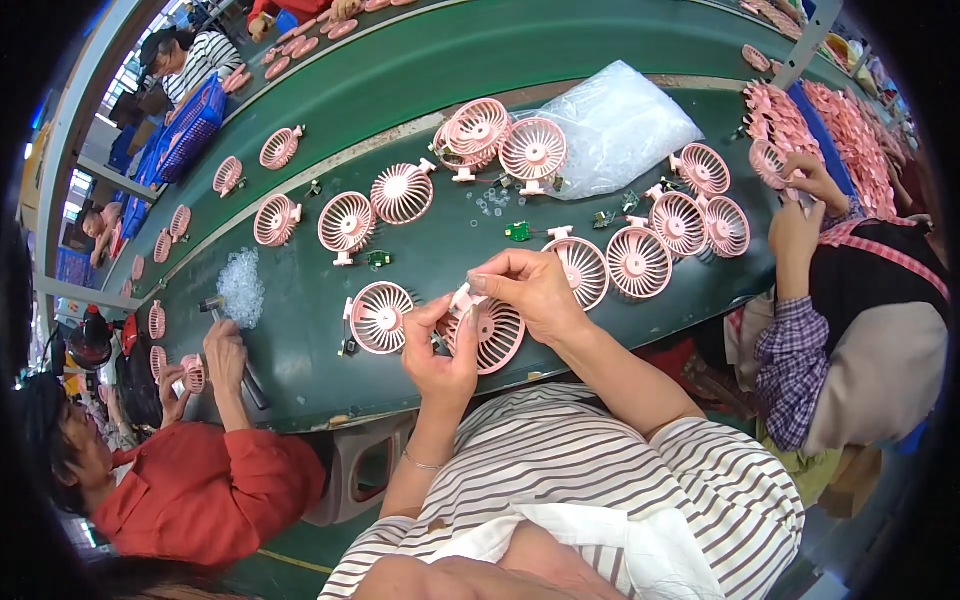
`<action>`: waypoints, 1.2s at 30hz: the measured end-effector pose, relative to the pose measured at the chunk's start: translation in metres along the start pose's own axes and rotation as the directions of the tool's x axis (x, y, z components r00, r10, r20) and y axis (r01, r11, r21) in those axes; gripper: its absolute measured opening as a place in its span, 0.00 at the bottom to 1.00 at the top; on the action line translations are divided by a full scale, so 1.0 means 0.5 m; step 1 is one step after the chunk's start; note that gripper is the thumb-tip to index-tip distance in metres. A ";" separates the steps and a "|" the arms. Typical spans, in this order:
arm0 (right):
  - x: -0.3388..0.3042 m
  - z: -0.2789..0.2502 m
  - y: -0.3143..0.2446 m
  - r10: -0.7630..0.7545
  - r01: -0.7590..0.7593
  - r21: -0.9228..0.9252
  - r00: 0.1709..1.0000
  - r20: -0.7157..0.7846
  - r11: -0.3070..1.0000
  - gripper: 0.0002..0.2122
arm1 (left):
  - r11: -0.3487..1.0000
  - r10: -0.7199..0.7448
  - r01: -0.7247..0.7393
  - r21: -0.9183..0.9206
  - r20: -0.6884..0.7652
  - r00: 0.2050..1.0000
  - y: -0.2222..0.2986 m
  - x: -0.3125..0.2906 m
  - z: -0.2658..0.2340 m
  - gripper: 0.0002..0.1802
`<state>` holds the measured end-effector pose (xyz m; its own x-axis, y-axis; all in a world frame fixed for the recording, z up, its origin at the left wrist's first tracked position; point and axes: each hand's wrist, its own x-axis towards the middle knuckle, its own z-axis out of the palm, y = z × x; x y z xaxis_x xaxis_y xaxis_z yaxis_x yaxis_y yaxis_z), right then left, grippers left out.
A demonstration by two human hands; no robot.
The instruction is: The person assembles mini fan housings along a production line by fitting small circuit boards and plastic parts into fan grilles by hand.
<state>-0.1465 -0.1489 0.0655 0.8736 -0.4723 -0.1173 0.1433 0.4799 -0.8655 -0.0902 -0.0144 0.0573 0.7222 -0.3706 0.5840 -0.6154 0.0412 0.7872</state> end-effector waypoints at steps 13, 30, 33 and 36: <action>-0.019 0.020 0.012 -0.155 0.153 -0.132 0.988 -0.007 0.979 0.04 | 0.993 0.099 -0.098 0.066 -0.014 0.995 -0.005 -0.005 0.003 0.17; -0.037 0.014 0.036 -0.387 0.364 -0.504 0.920 0.063 0.783 0.07 | 0.998 0.032 -0.030 0.053 -0.033 0.999 -0.014 -0.015 0.016 0.17; -0.054 0.042 0.014 -0.637 0.610 -0.763 0.678 0.366 0.212 0.14 | 0.998 0.032 -0.030 0.059 -0.038 0.999 -0.032 -0.022 0.007 0.17; -0.054 0.019 0.024 -0.533 0.549 -0.691 0.801 0.274 0.470 0.14 | 0.997 -0.080 0.079 -0.027 -0.026 0.996 -0.020 -0.021 0.005 0.19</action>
<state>-0.1641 -0.1232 0.0631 0.7505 -0.4315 0.5006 0.2260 -0.5442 -0.8079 -0.0923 -0.0130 0.0427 0.7770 -0.3482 0.5245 -0.5478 0.0367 0.8358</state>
